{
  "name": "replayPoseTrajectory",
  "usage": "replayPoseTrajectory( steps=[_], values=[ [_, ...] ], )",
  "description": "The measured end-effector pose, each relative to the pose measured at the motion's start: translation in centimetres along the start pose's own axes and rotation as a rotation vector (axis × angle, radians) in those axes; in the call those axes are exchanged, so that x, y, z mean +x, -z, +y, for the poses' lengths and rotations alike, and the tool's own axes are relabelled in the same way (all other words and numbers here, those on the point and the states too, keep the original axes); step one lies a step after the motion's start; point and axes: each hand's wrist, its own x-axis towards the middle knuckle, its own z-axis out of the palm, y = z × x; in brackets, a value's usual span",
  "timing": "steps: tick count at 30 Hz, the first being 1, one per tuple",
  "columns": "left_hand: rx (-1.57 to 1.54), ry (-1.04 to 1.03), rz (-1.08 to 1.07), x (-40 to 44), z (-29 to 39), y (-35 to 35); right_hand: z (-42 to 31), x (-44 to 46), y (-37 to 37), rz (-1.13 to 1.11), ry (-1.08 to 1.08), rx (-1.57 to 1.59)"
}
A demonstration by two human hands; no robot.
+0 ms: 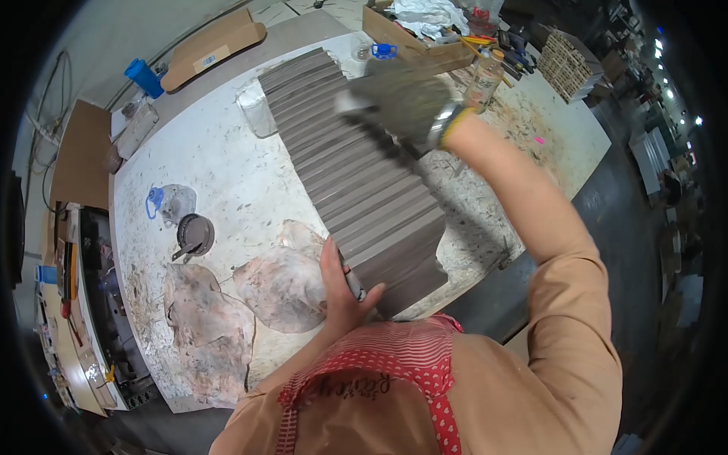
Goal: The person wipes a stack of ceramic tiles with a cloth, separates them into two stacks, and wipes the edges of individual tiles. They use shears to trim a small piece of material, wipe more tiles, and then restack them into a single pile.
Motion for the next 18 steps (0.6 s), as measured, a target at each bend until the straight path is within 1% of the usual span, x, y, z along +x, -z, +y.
replayPoseTrajectory(
  steps=[1,2,4,6,7,8,10,11,12,13,15,16,18],
  values=[
    [0.008,0.0,0.0,-0.1,0.0,-0.1,-2.9,0.9,0.6,-0.049,0.037,0.054],
    [0.008,-0.004,-0.003,-0.1,-0.1,-0.1,-4.0,1.7,-1.0,-0.002,0.152,0.105],
    [0.02,-0.004,-0.011,0.0,0.0,0.2,-5.3,2.7,-3.3,0.082,0.367,0.051],
    [0.013,0.01,-0.033,0.1,0.2,0.4,-4.0,1.9,-2.5,-0.005,0.266,0.075],
    [0.016,-0.003,-0.026,0.0,0.0,0.3,-2.1,1.2,-2.5,-0.001,0.172,0.108],
    [0.011,-0.001,-0.015,0.0,-0.1,0.4,-0.5,0.5,-1.3,-0.111,0.038,0.062],
    [-0.004,0.009,-0.011,0.0,-0.1,0.1,2.3,-0.3,-1.1,0.0,0.043,-0.095],
    [-0.01,0.005,-0.005,0.0,-0.2,0.0,2.4,-0.1,-1.3,0.008,0.019,-0.084],
    [-0.008,0.01,0.0,0.0,-0.2,-0.1,1.2,0.6,-0.9,0.018,-0.009,-0.07],
    [-0.004,0.017,0.001,-0.1,-0.3,-0.1,-1.4,1.6,-0.1,-0.08,-0.044,-0.029],
    [0.038,-0.005,-0.017,-0.2,-0.4,-0.1,-4.4,3.3,-1.2,-0.051,0.118,0.037],
    [0.076,-0.026,-0.034,-0.1,-0.5,0.0,-4.3,4.2,-4.9,0.256,0.338,0.051],
    [0.092,-0.03,-0.047,0.0,-0.6,0.0,-3.9,4.1,-6.3,0.429,0.384,0.012]
  ],
)
